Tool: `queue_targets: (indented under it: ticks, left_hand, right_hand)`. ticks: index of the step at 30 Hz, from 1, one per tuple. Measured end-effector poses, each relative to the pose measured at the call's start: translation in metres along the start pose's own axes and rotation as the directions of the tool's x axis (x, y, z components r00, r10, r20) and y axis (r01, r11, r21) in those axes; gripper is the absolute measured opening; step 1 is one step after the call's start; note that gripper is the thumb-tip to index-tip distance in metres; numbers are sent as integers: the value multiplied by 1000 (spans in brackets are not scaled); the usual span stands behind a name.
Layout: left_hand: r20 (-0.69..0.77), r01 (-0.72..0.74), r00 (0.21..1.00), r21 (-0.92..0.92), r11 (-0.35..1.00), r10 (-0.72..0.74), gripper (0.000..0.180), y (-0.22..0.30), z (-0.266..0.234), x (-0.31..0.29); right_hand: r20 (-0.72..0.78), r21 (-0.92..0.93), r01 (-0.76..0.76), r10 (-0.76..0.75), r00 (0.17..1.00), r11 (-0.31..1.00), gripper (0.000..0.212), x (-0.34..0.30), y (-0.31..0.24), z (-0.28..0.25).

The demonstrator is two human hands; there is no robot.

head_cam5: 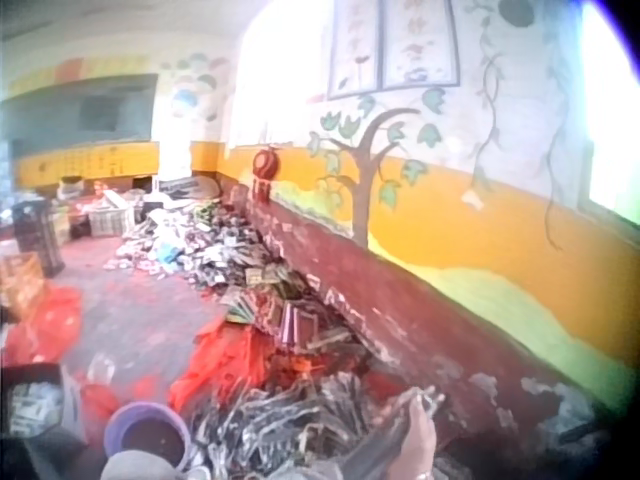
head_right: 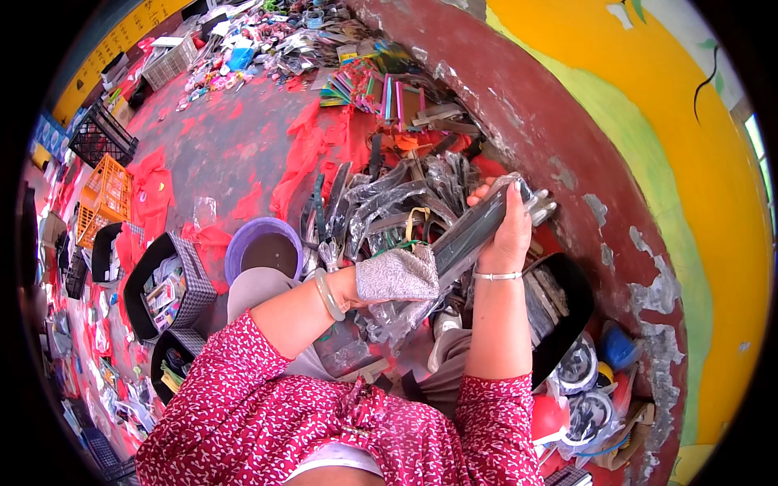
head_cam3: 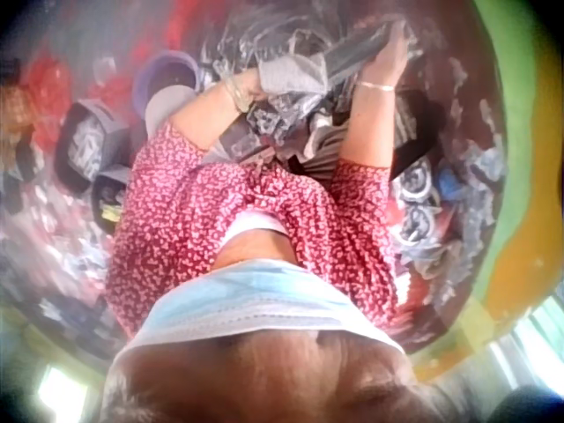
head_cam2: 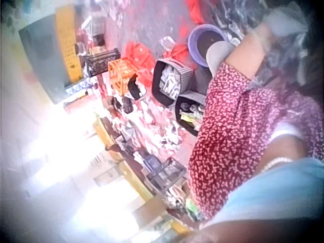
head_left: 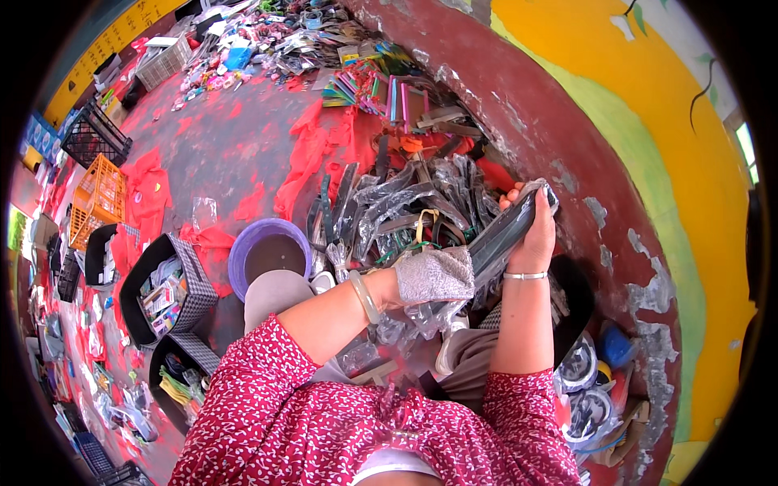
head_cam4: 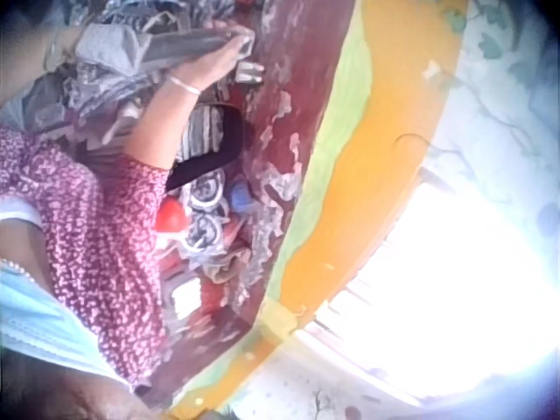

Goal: The person sits on the floor and uses a cloth to wipe down plastic-wrapped items. They pick up items one at a time, wipe the surfaces with the cloth, and place them into a black bin.

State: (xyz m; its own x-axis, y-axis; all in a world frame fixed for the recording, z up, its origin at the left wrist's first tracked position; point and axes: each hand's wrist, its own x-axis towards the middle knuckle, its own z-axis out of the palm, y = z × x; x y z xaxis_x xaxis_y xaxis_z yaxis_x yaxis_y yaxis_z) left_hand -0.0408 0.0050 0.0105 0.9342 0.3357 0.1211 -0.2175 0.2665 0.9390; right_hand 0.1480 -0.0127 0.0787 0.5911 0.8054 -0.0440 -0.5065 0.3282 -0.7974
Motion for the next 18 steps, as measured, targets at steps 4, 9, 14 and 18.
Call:
queue_targets:
  ticks: [4, 9, 14, 18]
  left_hand:
    - [-4, 153, 987, -297, 943, -161, 27, 6, 6, -7]
    - [3, 165, 986, -199, 966, -168, 27, -4, 4, -11]
    - [-126, 102, 983, -225, 969, -133, 19, 10, 12, -8]
    - [-210, 163, 943, -380, 910, -257, 14, 22, 20, -7]
  right_hand:
    - [32, 103, -22, 19, 999, 994, 34, 10, -4, -12]
    - [15, 99, 43, -44, 999, 994, 35, 21, -12, -29]
    - [-22, 185, 60, -57, 998, 981, 47, 25, -13, -32]
    - [284, 331, -75, -23, 958, 941, 83, 13, -5, -13]
